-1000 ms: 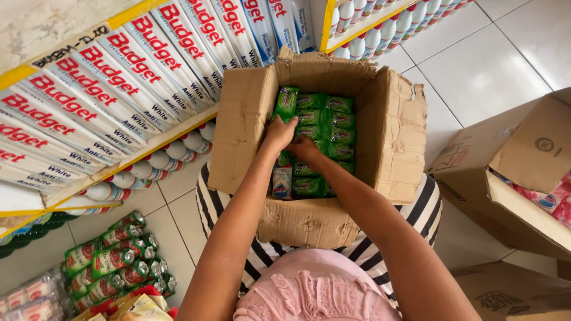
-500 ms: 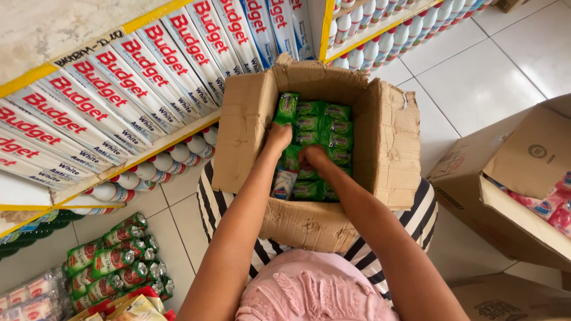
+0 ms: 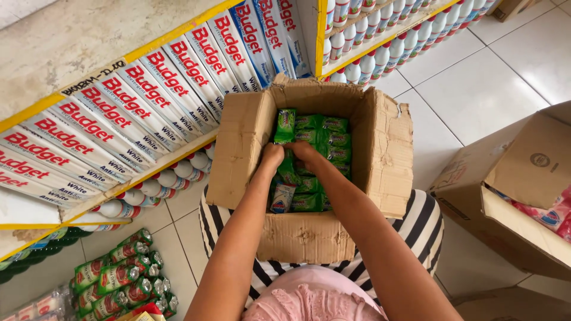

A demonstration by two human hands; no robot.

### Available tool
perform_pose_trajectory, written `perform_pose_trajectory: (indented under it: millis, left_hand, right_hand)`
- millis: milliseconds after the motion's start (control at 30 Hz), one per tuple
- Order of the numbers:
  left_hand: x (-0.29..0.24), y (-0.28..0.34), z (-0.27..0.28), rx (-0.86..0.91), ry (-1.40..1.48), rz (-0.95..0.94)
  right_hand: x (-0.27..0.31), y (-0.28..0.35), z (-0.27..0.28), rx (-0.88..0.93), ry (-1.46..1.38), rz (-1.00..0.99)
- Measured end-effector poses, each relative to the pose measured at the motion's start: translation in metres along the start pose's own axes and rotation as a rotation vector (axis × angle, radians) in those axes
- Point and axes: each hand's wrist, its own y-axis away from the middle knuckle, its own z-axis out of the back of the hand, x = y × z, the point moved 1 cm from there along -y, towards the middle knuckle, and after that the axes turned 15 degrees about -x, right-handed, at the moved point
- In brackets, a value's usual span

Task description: The recorder is taking detergent soap packets out of a cardboard box and placing them onto grocery store shelves.

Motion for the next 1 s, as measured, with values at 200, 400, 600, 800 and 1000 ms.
perform_pose_trajectory:
  millis: [200, 400, 600, 800, 1000]
  left_hand:
    - [-0.029, 0.029, 0.003, -0.009, 0.016, -0.102]
    - [0.007, 0.003, -0.013, 0.122, 0.128, -0.082]
    - [-0.008, 0.016, -0.002, 0.205, 0.121, 0.177]
    - [-0.008, 0.026, -0.012, 0.105, 0.332, 0.206]
    - [-0.004, 0.025, -0.022, 0.208, 0.537, 0.275]
  right_hand:
    - [-0.016, -0.031, 0.005, 0.204, -0.408, -0.139]
    - [0.009, -0.011, 0.005, 0.104, -0.127, -0.235]
    - [-0.003, -0.029, 0.016, 0.068, -0.167, -0.232]
    - [0.015, -0.015, 0.034, 0.098, -0.414, -0.204]
    - [0.007, -0.007, 0.054, 0.182, -0.604, -0.255]
